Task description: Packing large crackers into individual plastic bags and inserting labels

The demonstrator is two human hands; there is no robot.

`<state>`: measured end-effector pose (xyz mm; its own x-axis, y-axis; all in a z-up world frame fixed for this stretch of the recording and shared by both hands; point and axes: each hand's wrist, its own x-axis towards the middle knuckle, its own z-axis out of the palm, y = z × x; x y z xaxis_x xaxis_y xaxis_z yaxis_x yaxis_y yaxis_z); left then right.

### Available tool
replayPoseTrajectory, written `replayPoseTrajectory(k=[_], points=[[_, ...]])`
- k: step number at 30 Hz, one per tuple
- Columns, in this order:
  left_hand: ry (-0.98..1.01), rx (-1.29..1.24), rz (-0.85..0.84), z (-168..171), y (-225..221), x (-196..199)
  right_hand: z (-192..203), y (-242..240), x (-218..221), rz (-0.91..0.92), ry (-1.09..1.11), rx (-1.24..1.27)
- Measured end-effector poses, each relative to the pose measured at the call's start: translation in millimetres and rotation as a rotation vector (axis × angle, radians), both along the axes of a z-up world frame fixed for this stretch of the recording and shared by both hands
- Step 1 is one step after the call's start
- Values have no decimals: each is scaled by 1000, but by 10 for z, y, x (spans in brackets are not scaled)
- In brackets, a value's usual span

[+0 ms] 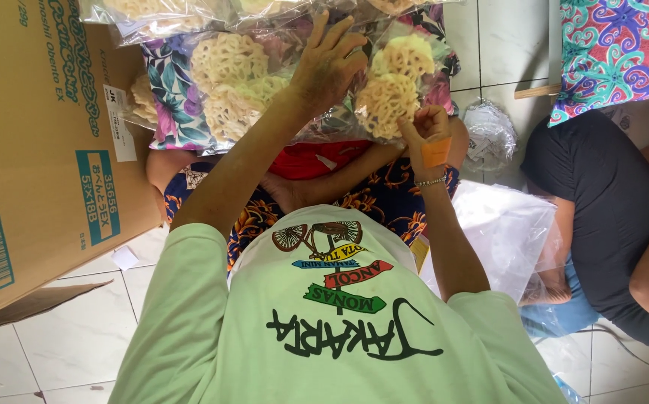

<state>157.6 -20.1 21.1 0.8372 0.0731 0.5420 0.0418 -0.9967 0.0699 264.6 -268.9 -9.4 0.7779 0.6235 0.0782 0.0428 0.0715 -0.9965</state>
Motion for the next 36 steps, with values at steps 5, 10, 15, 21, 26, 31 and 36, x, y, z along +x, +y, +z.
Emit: replayPoseTrajectory(k=[5,10,15,21,26,31,36], points=[[-64,-11,7,68,-85,-40,-11,-63,-28,62,65,-81],[-81,-27,36,62,-108,-71,-117,10,31,85,39,-106],[-143,-38,51,123,-107,-76,-114,29,68,162,65,-2],[-194,-61,75,171,-116,-90,-232,-41,125,161,58,-3],[-199,-80,86,236,-134,-114,-236,-19,132,181,19,-48],[-172,-116,85,250,-84,-82,-253,20,130,138,13,-29],[-142,-124,163,144,-54,22,-250,24,116,96,22,-39]])
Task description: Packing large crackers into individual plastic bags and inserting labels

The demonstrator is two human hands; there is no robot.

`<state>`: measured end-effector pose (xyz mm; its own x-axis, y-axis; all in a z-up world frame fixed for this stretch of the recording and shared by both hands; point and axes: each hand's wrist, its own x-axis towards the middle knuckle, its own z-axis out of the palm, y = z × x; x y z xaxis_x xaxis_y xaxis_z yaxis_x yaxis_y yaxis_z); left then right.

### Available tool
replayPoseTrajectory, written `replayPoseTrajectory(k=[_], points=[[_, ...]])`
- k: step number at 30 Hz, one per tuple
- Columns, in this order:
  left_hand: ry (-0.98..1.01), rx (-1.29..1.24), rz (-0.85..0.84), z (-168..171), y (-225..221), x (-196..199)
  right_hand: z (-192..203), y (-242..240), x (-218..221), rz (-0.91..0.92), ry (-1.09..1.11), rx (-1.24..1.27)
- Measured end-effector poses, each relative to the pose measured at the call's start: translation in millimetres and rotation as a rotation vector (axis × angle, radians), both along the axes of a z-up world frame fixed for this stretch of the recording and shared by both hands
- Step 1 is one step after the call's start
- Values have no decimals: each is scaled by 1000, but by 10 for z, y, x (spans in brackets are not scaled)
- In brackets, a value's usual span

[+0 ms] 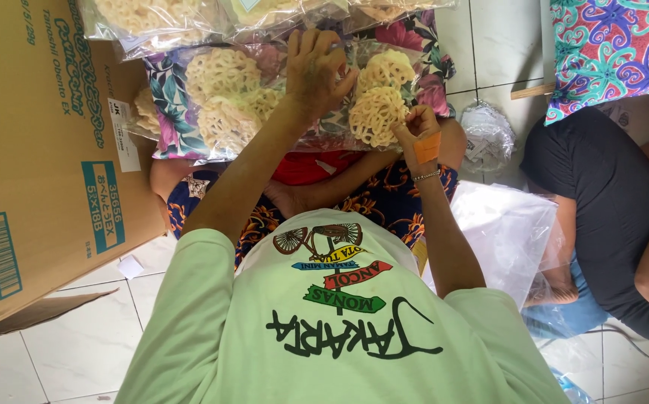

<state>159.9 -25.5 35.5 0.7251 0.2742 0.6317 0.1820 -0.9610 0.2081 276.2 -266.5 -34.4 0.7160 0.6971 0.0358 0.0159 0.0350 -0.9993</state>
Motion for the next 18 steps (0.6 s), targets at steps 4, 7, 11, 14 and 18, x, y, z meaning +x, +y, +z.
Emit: replayPoseTrajectory(k=[4,7,11,14,18], points=[[168,85,178,-217,33,99,2,-25,-30,-4,7,8],[197,93,254,-309,58,141,14,-46,-72,-12,1,3],[178,77,309,-453,120,205,43,-51,-101,1,-3,-13],[57,-50,283,-443,101,213,2,-50,-85,20,25,7],[-17,-167,238,-408,125,220,21,-32,-70,57,3,-16]])
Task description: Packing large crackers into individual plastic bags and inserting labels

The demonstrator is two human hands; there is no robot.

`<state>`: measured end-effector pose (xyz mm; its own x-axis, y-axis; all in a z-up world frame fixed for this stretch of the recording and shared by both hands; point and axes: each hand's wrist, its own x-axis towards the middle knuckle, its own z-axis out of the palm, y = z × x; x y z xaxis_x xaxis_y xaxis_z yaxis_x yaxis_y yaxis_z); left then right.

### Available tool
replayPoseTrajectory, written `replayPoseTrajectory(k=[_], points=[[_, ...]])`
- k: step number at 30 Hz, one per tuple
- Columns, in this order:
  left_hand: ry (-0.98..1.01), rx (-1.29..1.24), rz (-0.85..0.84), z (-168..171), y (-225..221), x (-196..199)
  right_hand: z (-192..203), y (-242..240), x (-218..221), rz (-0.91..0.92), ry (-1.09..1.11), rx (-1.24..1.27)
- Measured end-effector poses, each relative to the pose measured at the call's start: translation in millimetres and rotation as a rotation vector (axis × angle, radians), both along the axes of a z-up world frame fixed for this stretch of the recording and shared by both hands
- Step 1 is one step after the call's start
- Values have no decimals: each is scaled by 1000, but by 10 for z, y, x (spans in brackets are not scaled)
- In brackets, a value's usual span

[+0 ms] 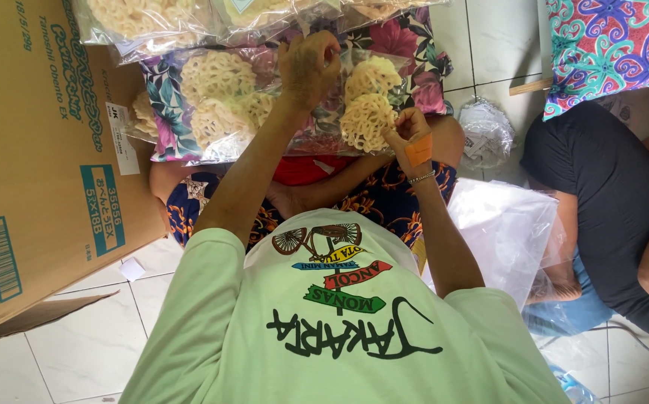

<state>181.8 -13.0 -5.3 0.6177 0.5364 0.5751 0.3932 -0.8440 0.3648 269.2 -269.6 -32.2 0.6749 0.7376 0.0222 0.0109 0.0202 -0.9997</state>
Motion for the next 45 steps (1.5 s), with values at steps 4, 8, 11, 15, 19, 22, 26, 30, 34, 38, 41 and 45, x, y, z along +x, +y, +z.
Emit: replayPoseTrajectory(k=[4,8,11,15,19,22,26,30,34,38,41,45], points=[[-47,-36,-30,203,-42,-9,116,62,-12,41,-20,-33],[-111,15,-61,256,-48,48,109,153,17,121,-52,-42],[-212,45,-147,160,-66,146,217,292,-43,188,-133,-74],[-192,-131,-174,288,-231,144,229,477,-80,165,15,-95],[-236,-425,-213,348,-387,61,11,622,-140,122,4,-135],[-266,-518,-377,452,-401,-137,-23,671,-142,180,22,-126],[-208,-172,-385,663,-154,-804,237,630,-91,158,94,-119],[104,-156,-21,462,196,-1759,208,657,-55,191,138,-98],[170,-433,170,185,340,-2049,124,888,-170,296,186,-127],[42,-549,118,229,268,-1979,110,1098,-305,421,64,-201],[-25,-595,104,111,319,-2018,413,1005,-232,526,281,-206],[16,-588,140,112,271,-2005,-190,1098,-168,524,-1,-39]])
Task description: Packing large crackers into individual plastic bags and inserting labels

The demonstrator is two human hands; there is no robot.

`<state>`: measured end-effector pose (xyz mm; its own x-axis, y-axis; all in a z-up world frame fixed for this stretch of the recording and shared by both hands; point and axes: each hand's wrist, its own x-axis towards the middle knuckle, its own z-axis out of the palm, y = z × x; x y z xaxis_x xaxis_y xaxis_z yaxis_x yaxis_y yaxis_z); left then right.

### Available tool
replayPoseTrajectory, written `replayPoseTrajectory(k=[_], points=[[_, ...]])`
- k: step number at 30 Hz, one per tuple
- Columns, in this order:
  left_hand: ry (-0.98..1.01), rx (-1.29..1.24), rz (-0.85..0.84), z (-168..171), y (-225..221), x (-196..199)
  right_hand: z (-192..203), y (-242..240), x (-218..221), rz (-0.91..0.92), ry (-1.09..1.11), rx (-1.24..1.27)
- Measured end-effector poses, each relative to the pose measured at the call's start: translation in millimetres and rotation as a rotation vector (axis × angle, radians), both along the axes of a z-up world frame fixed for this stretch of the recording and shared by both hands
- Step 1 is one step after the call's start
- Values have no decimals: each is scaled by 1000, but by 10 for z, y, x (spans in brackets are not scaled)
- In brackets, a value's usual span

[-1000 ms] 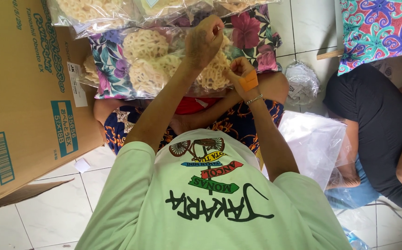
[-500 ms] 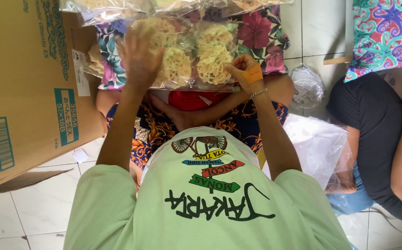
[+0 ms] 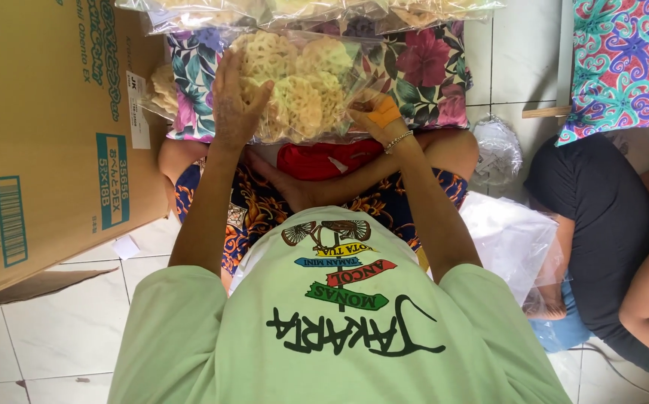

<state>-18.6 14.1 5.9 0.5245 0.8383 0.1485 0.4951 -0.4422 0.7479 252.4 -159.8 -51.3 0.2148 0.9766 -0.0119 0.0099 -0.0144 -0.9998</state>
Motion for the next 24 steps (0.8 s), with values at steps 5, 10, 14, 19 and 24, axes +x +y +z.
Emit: replayPoseTrajectory(k=[5,10,14,19,24], points=[[305,387,83,-53,-21,39,-33,22,-24,-71,52,-163],[206,559,-369,190,-686,206,-7,19,-28,-82,81,-172],[195,1010,-218,-380,-784,448,324,-19,-159,-149,220,-372],[-58,919,-205,-51,-631,370,990,-291,-263,-174,-31,-57],[-371,507,-334,993,-620,-3,1618,-447,-147,-695,-363,374]])
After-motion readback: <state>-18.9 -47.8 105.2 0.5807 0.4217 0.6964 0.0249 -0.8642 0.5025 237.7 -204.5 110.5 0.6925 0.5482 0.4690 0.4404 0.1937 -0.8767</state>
